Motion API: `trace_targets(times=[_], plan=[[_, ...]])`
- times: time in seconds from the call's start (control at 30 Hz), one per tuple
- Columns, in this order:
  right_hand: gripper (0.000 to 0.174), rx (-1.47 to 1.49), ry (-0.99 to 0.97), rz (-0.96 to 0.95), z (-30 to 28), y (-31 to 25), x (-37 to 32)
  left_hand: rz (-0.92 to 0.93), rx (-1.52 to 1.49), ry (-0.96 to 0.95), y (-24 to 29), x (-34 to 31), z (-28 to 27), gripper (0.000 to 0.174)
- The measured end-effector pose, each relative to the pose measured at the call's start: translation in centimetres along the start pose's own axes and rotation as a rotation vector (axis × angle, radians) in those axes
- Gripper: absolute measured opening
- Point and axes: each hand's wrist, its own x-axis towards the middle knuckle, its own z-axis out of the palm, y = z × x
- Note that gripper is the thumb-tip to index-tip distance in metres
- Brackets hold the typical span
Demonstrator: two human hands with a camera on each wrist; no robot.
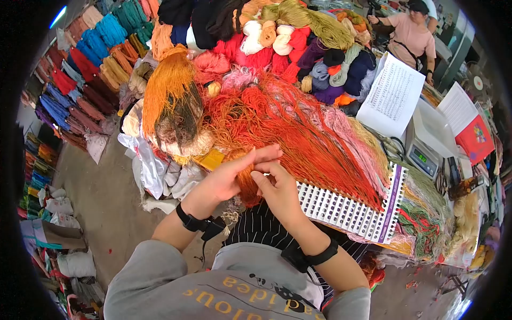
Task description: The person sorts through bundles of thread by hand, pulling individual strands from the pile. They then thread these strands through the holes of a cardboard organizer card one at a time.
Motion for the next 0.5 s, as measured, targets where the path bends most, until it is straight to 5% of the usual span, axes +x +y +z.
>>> trace_targets(times=[0.5], plan=[[0.012, 0.093, 0.038, 0.084, -1.3, -0.9, -0.6, -0.043, -0.077, 0.004, -0.4, 0.5, 1.1, 0.055]])
